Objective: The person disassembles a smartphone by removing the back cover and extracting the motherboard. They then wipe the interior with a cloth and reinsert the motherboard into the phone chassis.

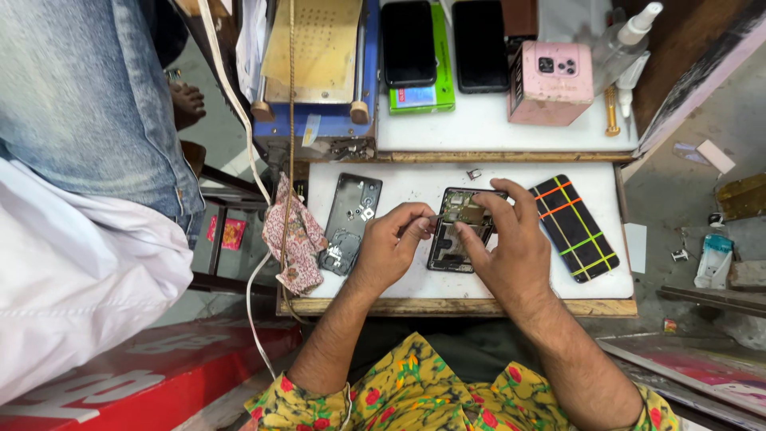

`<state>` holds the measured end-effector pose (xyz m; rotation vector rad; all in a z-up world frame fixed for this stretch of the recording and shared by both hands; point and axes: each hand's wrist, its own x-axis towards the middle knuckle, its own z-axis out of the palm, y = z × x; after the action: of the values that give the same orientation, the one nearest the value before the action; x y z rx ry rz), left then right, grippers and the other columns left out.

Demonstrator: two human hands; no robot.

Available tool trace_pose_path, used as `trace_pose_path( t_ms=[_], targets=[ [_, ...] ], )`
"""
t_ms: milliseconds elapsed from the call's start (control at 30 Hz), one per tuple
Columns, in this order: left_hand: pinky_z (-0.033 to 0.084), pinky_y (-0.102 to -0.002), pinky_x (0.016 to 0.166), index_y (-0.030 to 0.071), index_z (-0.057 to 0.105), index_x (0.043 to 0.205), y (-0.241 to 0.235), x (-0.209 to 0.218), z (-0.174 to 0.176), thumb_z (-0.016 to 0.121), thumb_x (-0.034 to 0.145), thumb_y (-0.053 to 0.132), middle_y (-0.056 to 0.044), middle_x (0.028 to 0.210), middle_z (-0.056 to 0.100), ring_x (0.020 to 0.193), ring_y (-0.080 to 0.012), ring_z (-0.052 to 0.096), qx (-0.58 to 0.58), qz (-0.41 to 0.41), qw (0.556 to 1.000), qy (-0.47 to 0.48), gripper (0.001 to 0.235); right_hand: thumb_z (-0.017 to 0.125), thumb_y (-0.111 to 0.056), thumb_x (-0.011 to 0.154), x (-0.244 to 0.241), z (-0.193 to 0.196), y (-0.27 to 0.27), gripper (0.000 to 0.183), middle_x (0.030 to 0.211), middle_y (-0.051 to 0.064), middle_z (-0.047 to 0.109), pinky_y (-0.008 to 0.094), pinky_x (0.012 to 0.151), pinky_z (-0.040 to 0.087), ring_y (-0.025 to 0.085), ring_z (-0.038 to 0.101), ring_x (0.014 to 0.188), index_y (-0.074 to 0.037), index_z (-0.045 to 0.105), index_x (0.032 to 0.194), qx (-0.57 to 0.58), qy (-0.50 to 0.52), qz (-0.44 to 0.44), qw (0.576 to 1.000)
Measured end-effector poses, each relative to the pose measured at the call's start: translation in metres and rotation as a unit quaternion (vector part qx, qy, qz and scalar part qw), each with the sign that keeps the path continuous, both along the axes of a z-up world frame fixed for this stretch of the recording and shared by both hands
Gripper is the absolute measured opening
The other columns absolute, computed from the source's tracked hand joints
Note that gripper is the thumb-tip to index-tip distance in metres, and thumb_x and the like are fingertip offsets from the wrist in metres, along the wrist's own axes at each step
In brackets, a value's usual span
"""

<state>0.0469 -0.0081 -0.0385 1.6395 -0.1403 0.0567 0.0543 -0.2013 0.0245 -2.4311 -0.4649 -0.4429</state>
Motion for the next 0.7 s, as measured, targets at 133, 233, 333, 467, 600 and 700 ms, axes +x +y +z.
trace_pose_path(
  t_ms=[133, 233, 333, 467, 600, 700],
  targets=[
    [0.061, -0.026, 0.078, -0.001, 0.068, 0.112, 0.001, 0.001, -0.004, 0.06, 0.103, 0.006, -0.005, 0.092, 0.076, 0.084, -0.0091, 0.072, -0.004, 0.0, 1.0, -0.005, 0.014, 0.084, -0.015, 0.083, 0.0, -0.003, -0.002, 0.049, 0.137, 0.015, 0.053, 0.038, 0.072, 0.06, 0.028, 0.07, 0.097, -0.008, 0.058, 0.123, -0.01, 0.003, 0.011, 1.0],
    [0.061, -0.025, 0.078, 0.0, 0.068, 0.112, -0.001, -0.001, -0.007, 0.06, 0.103, 0.007, -0.004, 0.093, 0.077, 0.085, -0.0093, 0.073, -0.003, 0.004, 1.0, -0.002, 0.014, 0.083, -0.015, 0.084, -0.002, -0.011, -0.004, 0.047, 0.138, 0.015, 0.052, 0.039, 0.071, 0.059, 0.028, 0.071, 0.097, -0.008, 0.057, 0.123, -0.005, 0.005, 0.006, 1.0],
    [0.058, -0.026, 0.076, 0.0, 0.068, 0.114, -0.003, -0.001, -0.003, 0.062, 0.103, 0.007, -0.007, 0.091, 0.077, 0.083, -0.0108, 0.07, -0.01, 0.009, 1.0, 0.007, 0.014, 0.081, -0.014, 0.086, -0.002, -0.016, -0.002, 0.046, 0.141, 0.016, 0.051, 0.04, 0.071, 0.059, 0.029, 0.07, 0.092, -0.007, 0.056, 0.124, 0.009, 0.005, -0.001, 1.0],
    [0.06, -0.027, 0.078, 0.001, 0.067, 0.113, -0.002, -0.003, 0.005, 0.061, 0.102, 0.007, -0.007, 0.094, 0.078, 0.088, -0.0118, 0.076, 0.03, 0.023, 0.999, -0.026, 0.014, 0.081, -0.013, 0.085, 0.0, -0.018, 0.0, 0.047, 0.14, 0.017, 0.05, 0.04, 0.07, 0.058, 0.033, 0.068, 0.094, -0.006, 0.056, 0.124, -0.005, -0.029, 0.002, 1.0],
    [0.061, -0.029, 0.074, 0.003, 0.066, 0.112, -0.003, -0.01, 0.014, 0.06, 0.102, 0.008, -0.007, 0.093, 0.078, 0.088, -0.0154, 0.077, 0.066, 0.028, 0.997, -0.027, 0.013, 0.082, -0.014, 0.085, -0.002, -0.017, -0.003, 0.048, 0.139, 0.017, 0.051, 0.04, 0.073, 0.059, 0.032, 0.068, 0.097, -0.006, 0.055, 0.124, -0.003, -0.032, 0.016, 0.999],
    [0.061, -0.031, 0.073, 0.003, 0.068, 0.111, 0.0, -0.01, 0.027, 0.062, 0.101, 0.007, -0.011, 0.093, 0.077, 0.087, -0.0211, 0.078, 0.121, 0.054, 0.989, -0.072, 0.012, 0.084, -0.013, 0.084, -0.002, -0.01, -0.002, 0.048, 0.136, 0.018, 0.052, 0.04, 0.077, 0.059, 0.034, 0.067, 0.102, -0.006, 0.056, 0.123, -0.003, -0.053, 0.023, 0.998]
  ],
)
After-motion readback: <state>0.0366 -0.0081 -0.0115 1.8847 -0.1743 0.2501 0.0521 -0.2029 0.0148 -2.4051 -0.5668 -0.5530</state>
